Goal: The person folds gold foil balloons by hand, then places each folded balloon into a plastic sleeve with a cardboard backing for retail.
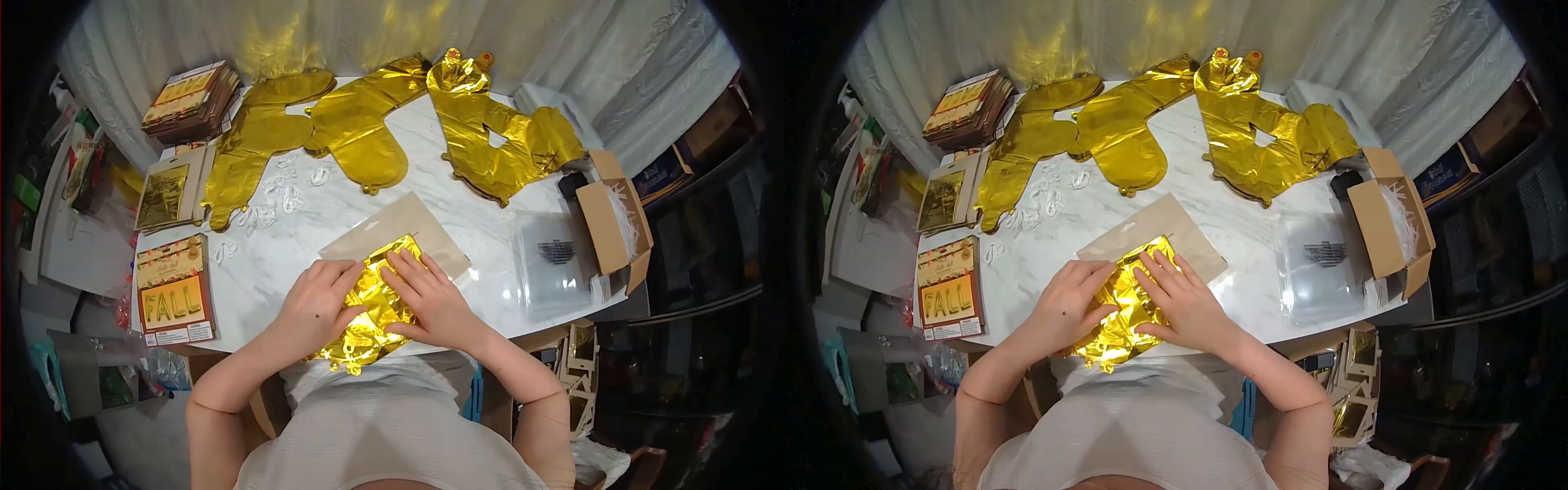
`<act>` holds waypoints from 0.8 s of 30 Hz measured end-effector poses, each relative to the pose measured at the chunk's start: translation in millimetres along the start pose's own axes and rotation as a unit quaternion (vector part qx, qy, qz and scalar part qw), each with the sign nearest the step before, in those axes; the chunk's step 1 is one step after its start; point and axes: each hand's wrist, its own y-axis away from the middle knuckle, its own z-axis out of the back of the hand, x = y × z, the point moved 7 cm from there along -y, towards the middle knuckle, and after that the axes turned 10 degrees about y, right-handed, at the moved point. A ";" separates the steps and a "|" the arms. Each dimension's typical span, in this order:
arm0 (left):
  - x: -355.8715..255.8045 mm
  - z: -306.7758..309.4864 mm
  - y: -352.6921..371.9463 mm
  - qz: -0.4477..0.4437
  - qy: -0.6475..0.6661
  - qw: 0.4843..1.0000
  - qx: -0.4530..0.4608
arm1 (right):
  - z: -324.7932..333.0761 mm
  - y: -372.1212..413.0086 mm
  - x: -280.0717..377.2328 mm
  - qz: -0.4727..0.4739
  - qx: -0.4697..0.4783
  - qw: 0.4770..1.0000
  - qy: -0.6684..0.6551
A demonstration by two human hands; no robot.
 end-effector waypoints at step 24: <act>-2.9 -26.8 19.1 -0.007 -0.109 0.993 0.039 | 3.4 -1.7 -10.2 -0.043 -0.012 0.993 -0.105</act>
